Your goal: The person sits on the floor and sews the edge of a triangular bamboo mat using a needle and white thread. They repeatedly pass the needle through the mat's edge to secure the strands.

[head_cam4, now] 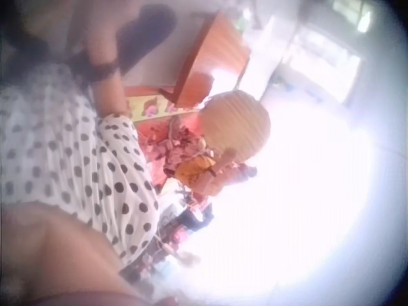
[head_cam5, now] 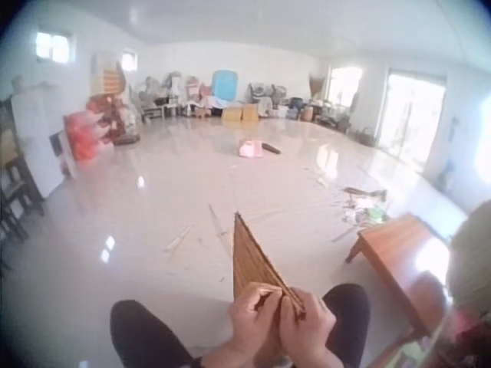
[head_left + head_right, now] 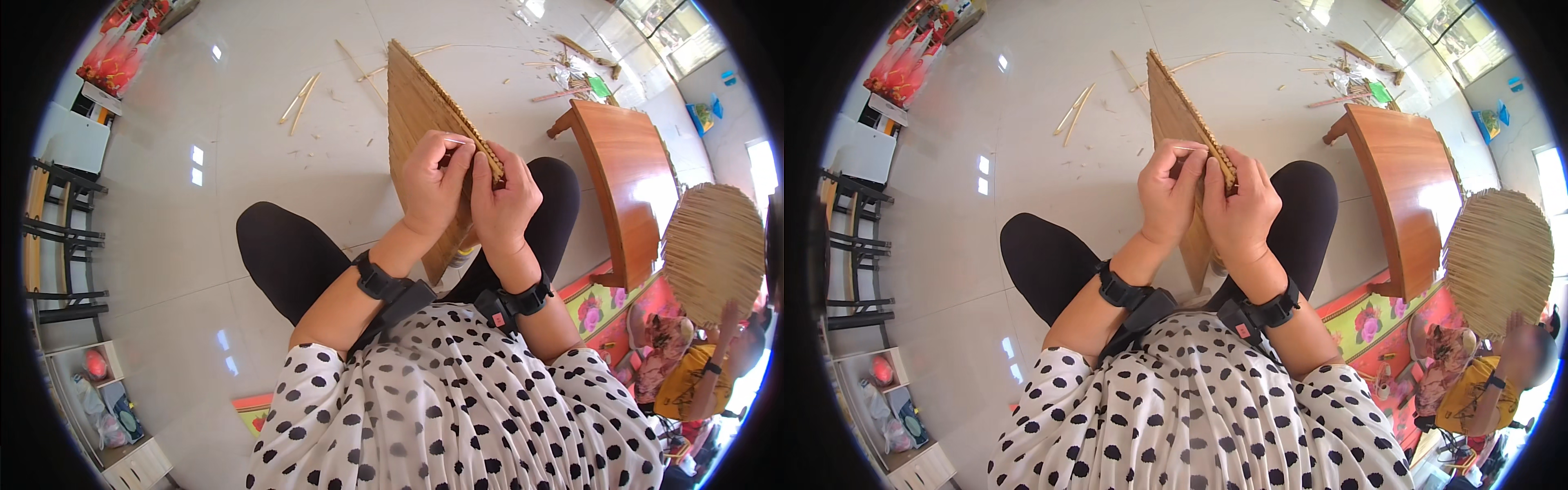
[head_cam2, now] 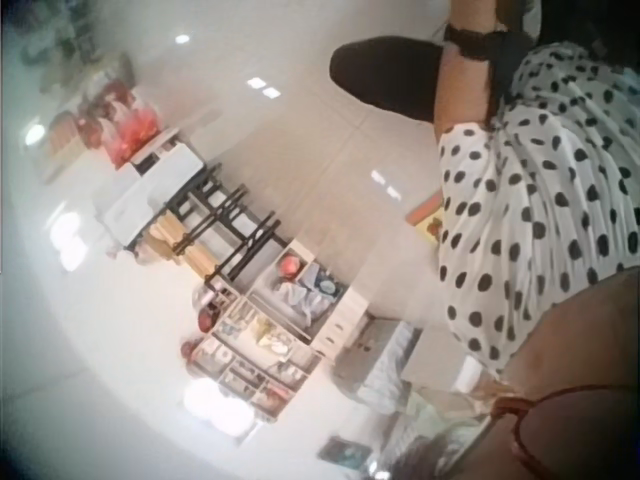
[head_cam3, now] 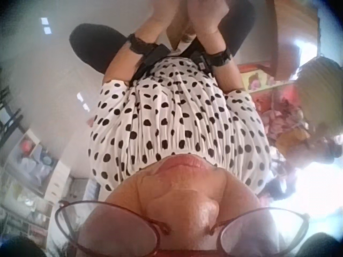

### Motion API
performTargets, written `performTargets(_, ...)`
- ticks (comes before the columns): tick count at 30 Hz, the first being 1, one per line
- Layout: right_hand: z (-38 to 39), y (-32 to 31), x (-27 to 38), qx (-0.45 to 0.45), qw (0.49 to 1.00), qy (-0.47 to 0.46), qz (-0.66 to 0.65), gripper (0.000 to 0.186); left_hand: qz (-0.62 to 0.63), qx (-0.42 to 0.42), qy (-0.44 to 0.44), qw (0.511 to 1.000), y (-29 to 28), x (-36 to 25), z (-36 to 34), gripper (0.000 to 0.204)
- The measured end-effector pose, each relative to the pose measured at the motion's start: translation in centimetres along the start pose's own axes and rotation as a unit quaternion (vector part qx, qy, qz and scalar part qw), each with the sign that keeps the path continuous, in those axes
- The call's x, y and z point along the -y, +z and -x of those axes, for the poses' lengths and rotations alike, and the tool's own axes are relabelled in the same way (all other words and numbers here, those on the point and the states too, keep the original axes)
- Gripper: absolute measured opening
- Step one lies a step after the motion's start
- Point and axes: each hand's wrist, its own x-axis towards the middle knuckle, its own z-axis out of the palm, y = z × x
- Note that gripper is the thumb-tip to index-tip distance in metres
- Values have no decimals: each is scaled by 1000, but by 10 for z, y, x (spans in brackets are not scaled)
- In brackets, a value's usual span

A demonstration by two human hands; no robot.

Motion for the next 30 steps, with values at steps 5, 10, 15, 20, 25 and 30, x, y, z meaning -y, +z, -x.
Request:
performTargets(5, -7, 5, -2, -27, 998, -34, 41, 15, -52, -18, 42, 998, 10, -3, -11, 6)
performTargets(10, -16, 14, 6, -45, 996, -64, 38, 13, -65, -73, 110, 989, 1, -7, -19, 6)
performTargets(15, -19, 23, 27, -30, 997, -72, 26, 14, -151, -112, 182, 965, -24, -18, -24, 7)
performTargets(20, -37, 14, -1, -55, 992, 107, 32, 15, 6, -250, 146, 957, -97, -63, -67, 12)
performTargets(25, -31, 17, 14, -22, 999, 41, -15, 16, 246, -56, 14, 968, -107, -101, -60, 12)
performTargets(30, -17, 20, 22, -11, 999, -40, -28, 16, 246, 5, -80, 966, -133, -120, -39, 15)
